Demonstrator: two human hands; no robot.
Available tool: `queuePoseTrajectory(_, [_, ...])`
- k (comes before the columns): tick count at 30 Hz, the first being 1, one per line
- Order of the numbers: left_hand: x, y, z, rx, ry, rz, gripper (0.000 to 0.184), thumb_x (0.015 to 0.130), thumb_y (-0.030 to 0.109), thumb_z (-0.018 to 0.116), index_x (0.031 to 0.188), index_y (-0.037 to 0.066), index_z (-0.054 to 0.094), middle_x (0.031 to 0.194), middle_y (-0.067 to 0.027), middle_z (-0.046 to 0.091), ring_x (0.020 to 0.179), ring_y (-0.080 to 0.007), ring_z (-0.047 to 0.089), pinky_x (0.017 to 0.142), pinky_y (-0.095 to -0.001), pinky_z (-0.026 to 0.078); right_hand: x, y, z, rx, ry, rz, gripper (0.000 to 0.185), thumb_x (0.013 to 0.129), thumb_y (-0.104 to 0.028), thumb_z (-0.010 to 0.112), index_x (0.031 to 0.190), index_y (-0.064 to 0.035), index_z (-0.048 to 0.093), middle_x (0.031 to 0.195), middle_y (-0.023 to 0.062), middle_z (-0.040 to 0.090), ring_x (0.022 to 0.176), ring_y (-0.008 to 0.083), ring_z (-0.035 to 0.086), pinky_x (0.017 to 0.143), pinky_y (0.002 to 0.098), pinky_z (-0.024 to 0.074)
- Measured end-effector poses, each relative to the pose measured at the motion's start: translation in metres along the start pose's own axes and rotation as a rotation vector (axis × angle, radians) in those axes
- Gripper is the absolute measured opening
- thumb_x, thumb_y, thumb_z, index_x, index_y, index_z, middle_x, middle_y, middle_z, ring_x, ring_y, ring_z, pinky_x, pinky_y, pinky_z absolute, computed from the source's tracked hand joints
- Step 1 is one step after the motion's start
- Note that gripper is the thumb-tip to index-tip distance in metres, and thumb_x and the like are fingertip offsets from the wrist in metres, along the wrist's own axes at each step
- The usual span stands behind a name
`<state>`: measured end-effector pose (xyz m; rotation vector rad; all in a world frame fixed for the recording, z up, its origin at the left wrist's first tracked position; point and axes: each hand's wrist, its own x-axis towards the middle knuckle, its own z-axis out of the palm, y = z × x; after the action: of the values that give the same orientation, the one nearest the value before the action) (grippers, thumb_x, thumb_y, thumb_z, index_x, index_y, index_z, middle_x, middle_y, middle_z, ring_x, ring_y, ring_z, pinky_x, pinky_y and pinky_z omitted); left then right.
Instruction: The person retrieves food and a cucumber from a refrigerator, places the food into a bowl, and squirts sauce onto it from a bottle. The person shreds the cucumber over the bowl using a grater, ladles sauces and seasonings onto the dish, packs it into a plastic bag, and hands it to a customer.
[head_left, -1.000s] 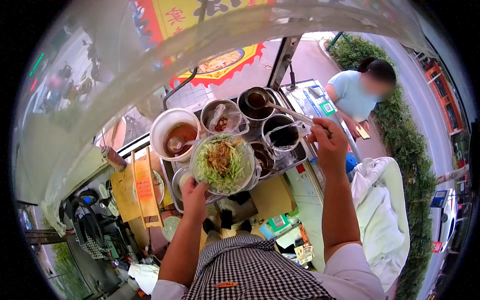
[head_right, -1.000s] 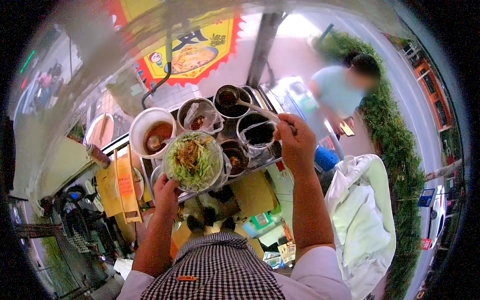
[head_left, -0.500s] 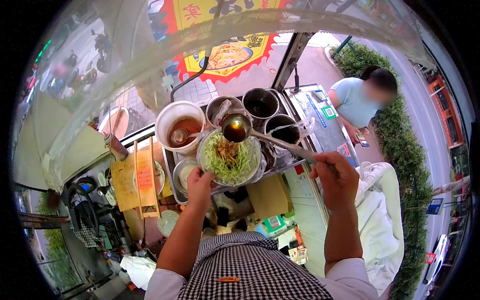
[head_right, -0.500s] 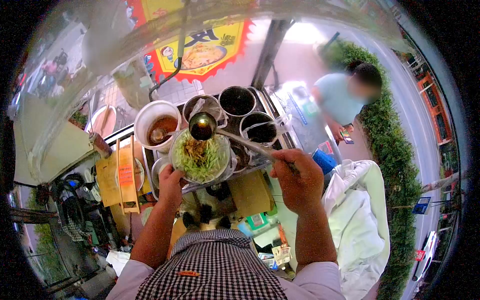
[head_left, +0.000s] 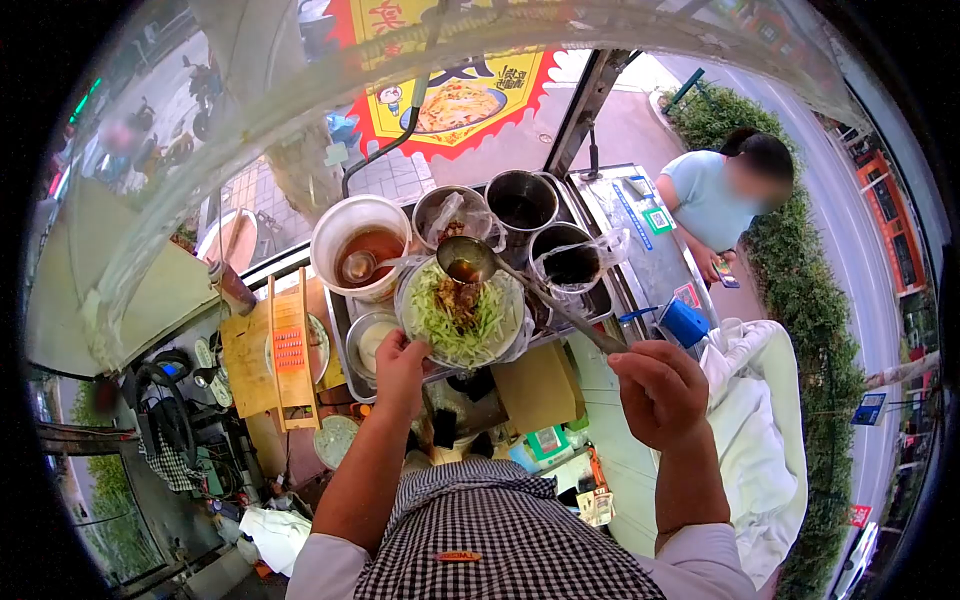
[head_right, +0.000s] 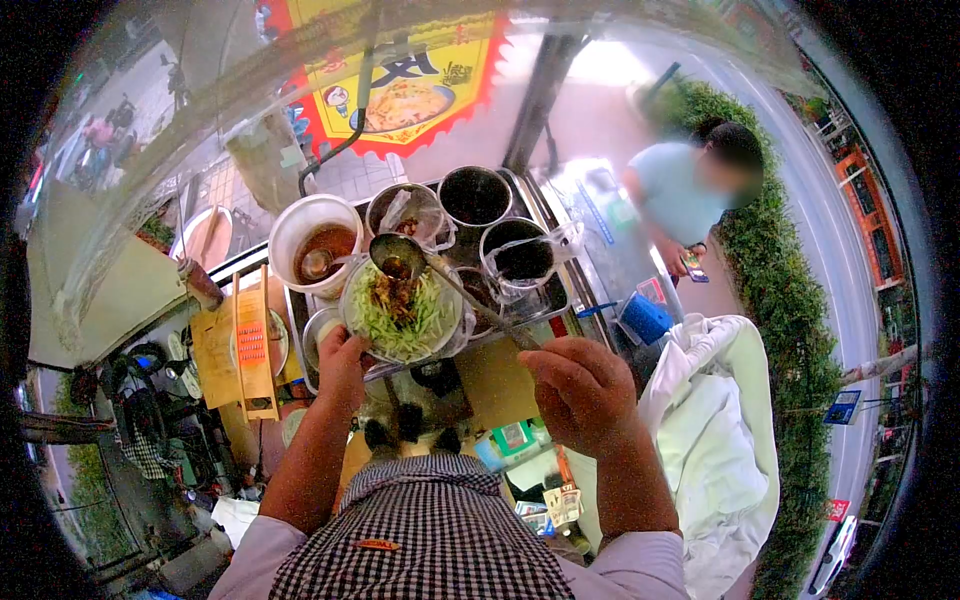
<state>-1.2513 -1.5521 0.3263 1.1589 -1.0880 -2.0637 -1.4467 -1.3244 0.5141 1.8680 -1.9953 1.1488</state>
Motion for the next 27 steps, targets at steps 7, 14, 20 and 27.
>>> queuePoseTrajectory(7, [-0.006,0.008,0.005,-0.076,-0.014,0.016,0.024,0.086,0.003,0.058,0.108,-0.002,0.059,0.096,-0.0062,0.065,0.073,-0.0127,0.058,0.066,-0.0267,0.049,-0.004,-0.002,-0.004,-0.051,0.014,-0.033,0.024,0.079,0.005,0.067,0.101,-0.0047,0.069,0.089,0.0114,0.067,0.074,0.0277,0.066,0.068,0.0351,0.0553])
queuePoseTrajectory(14, [-0.002,0.003,-0.01,-0.005,-0.008,-0.011,0.024,0.086,0.003,0.058,0.109,-0.003,0.059,0.097,-0.007,0.064,0.075,-0.0135,0.059,0.067,-0.0281,0.049,-0.007,0.033,0.021,0.179,0.312,0.44,0.011,0.093,0.0,0.061,0.103,-0.0003,0.067,0.085,0.0094,0.069,0.073,0.0162,0.066,0.069,0.0293,0.0535])
queuePoseTrajectory(20, [-0.016,0.014,-0.015,-0.127,0.014,0.034,0.026,0.087,0.005,0.058,0.112,-0.002,0.059,0.095,-0.0056,0.063,0.074,-0.0129,0.058,0.068,-0.0291,0.049,0.006,0.107,0.077,0.447,0.406,0.793,0.022,0.097,-0.01,0.06,0.112,0.0052,0.065,0.087,0.0091,0.068,0.073,0.0144,0.066,0.068,0.0264,0.0533])
queuePoseTrajectory(27, [-0.042,0.024,-0.06,-0.099,0.064,0.005,0.031,0.087,0.002,0.056,0.118,-0.003,0.057,0.1,-0.0059,0.064,0.08,-0.0133,0.061,0.07,-0.0274,0.049,0.013,0.194,0.171,0.389,0.282,0.907,0.029,0.097,-0.014,0.057,0.116,0.0068,0.063,0.088,0.0117,0.069,0.072,0.0156,0.066,0.066,0.0277,0.0533])
